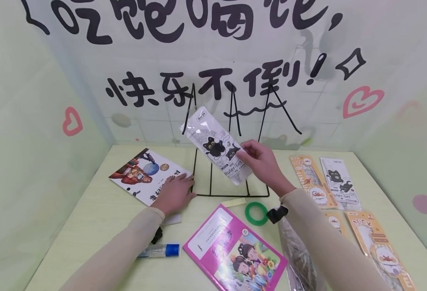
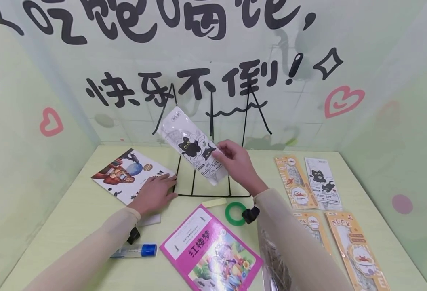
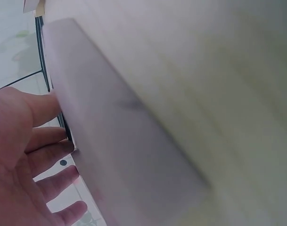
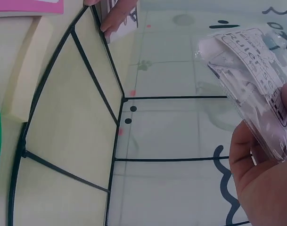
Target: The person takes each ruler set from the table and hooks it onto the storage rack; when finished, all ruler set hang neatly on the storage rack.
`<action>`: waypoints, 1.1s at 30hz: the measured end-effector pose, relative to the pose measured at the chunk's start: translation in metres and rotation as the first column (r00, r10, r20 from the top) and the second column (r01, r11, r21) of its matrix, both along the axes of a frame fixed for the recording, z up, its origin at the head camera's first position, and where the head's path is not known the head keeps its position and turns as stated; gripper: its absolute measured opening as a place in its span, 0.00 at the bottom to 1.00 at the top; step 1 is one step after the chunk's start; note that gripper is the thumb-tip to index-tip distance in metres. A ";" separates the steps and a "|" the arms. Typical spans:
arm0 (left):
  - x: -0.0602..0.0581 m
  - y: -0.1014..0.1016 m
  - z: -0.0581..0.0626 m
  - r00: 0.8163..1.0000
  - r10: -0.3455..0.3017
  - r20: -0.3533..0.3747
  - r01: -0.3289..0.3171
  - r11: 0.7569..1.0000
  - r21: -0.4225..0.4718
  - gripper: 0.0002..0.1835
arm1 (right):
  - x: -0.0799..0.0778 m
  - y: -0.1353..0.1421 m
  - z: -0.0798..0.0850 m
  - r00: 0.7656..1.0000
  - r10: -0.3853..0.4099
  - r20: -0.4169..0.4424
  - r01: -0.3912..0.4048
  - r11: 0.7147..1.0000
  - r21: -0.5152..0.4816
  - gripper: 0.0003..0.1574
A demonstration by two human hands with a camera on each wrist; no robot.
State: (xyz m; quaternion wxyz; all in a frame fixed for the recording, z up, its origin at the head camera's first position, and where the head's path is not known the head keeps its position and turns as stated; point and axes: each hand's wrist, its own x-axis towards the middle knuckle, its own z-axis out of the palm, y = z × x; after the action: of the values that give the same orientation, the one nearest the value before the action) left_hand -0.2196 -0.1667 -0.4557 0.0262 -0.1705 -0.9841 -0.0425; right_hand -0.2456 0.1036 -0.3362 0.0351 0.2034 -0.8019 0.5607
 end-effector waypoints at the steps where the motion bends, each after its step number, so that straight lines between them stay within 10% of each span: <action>1: 0.000 0.000 0.000 1.000 -0.001 0.000 0.001 1.000 -0.002 0.27 | -0.008 -0.002 -0.003 1.000 -0.009 0.008 0.009 1.000 -0.010 0.12; 11: 0.001 0.003 0.001 1.000 -0.005 0.018 0.005 1.000 -0.004 0.27 | -0.061 -0.040 -0.010 0.994 -0.089 0.067 0.094 0.994 -0.064 0.12; 22: 0.001 0.004 0.003 1.000 0.002 0.022 -0.002 1.000 0.008 0.28 | -0.082 -0.061 -0.014 0.990 -0.040 0.137 0.010 0.977 0.213 0.16; 33: 0.000 0.005 0.001 1.000 0.000 0.016 0.000 1.000 0.003 0.28 | -0.069 0.026 -0.032 0.989 -0.045 0.141 -0.013 0.923 0.384 0.24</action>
State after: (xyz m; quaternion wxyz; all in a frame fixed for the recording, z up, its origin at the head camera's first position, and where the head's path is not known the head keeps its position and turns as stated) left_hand -0.2193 -0.1614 -0.4543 0.0185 -0.1699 -0.9843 -0.0451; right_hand -0.3147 0.1293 -0.3681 -0.0599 0.1580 -0.8981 0.4062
